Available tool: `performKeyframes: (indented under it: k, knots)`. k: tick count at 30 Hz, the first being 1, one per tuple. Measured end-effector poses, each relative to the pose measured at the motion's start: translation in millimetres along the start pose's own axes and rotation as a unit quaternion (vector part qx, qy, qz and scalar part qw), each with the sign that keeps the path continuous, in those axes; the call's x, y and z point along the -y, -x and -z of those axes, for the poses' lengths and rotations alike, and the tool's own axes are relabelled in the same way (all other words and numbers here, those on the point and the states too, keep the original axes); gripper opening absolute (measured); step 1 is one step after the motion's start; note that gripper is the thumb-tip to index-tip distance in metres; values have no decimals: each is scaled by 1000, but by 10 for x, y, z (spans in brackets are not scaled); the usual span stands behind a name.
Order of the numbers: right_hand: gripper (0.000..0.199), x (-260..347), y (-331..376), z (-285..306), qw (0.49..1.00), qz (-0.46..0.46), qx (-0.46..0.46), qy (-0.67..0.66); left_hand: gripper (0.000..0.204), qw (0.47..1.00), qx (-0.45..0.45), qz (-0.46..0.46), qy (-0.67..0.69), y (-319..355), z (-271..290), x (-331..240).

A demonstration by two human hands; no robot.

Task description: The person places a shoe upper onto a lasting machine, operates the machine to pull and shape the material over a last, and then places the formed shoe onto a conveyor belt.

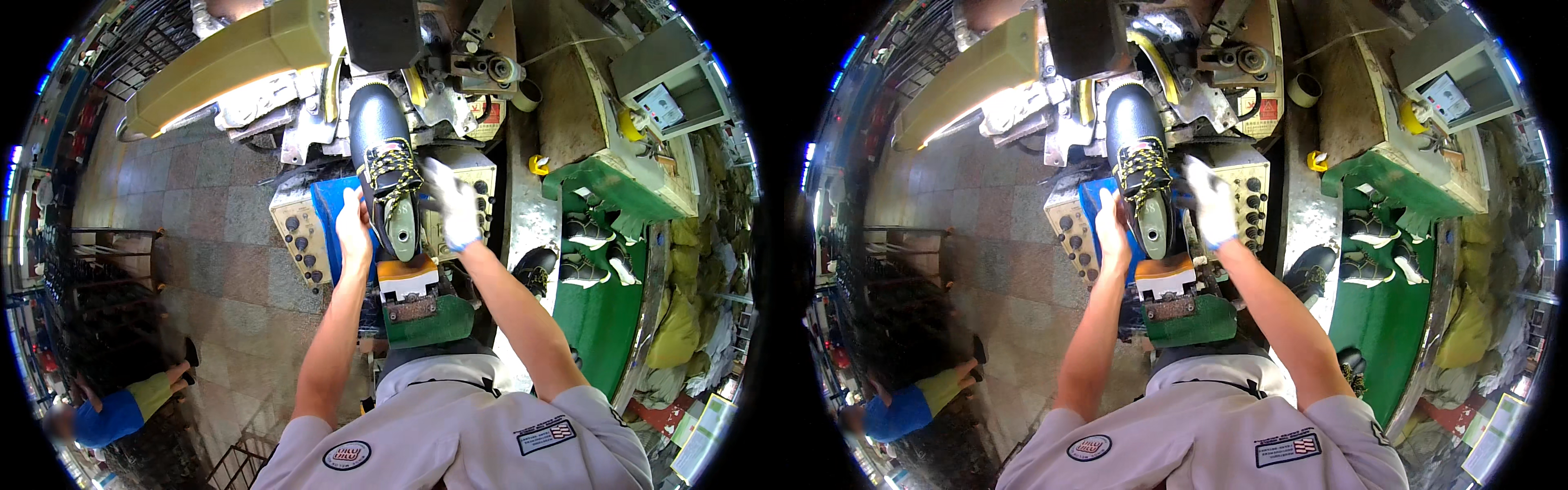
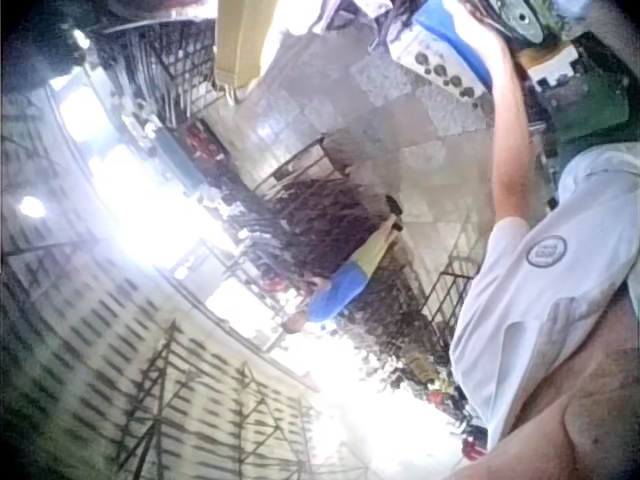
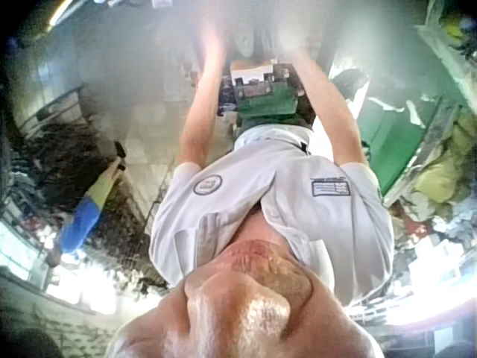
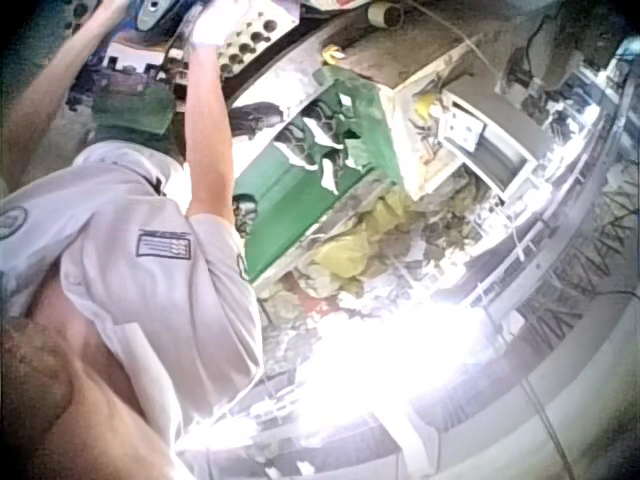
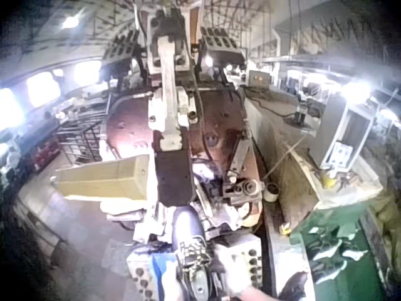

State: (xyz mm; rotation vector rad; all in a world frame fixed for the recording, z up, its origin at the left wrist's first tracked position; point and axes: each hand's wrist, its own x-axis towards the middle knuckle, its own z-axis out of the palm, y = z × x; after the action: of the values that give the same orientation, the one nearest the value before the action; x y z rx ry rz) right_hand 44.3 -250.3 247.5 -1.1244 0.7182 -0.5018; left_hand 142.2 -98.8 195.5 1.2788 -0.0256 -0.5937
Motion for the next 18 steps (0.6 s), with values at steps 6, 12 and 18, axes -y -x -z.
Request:
performKeyframes:
  k: [6,12,18]
  knots:
    - [56,124,869,1344,990,-17,-97,-100,63,915,0,-21,-402,1119,907,1601]
    - [47,18,1309,1797,981,-75,-139,-111,59,907,22,10,-421,1106,742,2070]
    - [50,163,1230,1550,989,-70,-53,-115,56,935,8,92,-342,1136,1153,1572]
